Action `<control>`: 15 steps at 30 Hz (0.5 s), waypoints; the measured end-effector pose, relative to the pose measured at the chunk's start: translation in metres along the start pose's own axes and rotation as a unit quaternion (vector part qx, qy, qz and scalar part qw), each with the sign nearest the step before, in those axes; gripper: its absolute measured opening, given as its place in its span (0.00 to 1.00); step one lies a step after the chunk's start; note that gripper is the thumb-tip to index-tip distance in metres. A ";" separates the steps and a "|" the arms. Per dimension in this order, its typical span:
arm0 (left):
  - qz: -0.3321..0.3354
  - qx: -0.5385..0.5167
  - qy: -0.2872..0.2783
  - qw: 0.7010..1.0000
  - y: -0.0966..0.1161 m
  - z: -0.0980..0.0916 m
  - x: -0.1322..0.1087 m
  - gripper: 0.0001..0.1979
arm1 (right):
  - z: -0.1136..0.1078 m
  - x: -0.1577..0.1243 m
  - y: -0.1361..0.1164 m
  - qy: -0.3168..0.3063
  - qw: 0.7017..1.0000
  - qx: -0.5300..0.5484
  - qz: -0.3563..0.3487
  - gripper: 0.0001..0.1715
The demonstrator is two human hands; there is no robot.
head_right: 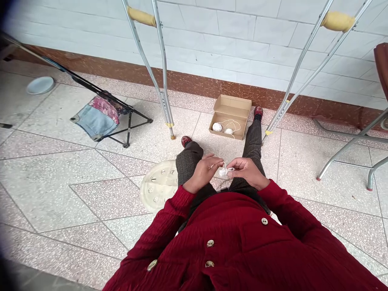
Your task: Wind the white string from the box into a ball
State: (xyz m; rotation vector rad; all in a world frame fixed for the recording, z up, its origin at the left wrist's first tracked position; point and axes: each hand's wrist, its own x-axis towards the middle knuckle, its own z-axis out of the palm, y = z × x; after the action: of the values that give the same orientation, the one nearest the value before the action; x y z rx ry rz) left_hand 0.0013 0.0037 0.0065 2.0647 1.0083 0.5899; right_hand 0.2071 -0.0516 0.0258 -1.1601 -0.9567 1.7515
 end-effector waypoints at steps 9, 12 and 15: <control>0.001 -0.025 -0.083 0.996 0.019 0.024 -0.011 0.18 | -0.021 0.045 0.009 0.234 0.945 -0.184 -0.137 0.13; 0.010 0.031 -0.051 0.998 0.016 0.014 -0.015 0.14 | -0.031 0.045 0.032 0.170 0.932 -0.304 -0.099 0.09; 0.008 0.058 -0.017 0.998 0.007 0.004 -0.016 0.13 | -0.030 0.029 0.039 0.031 0.964 -0.264 -0.019 0.10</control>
State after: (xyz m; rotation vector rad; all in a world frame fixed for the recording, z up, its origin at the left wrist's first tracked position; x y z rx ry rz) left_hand -0.0020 -0.0143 0.0085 2.1790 1.0284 0.5137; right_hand 0.2198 -0.0354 -0.0275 -1.5021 -1.4509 1.4556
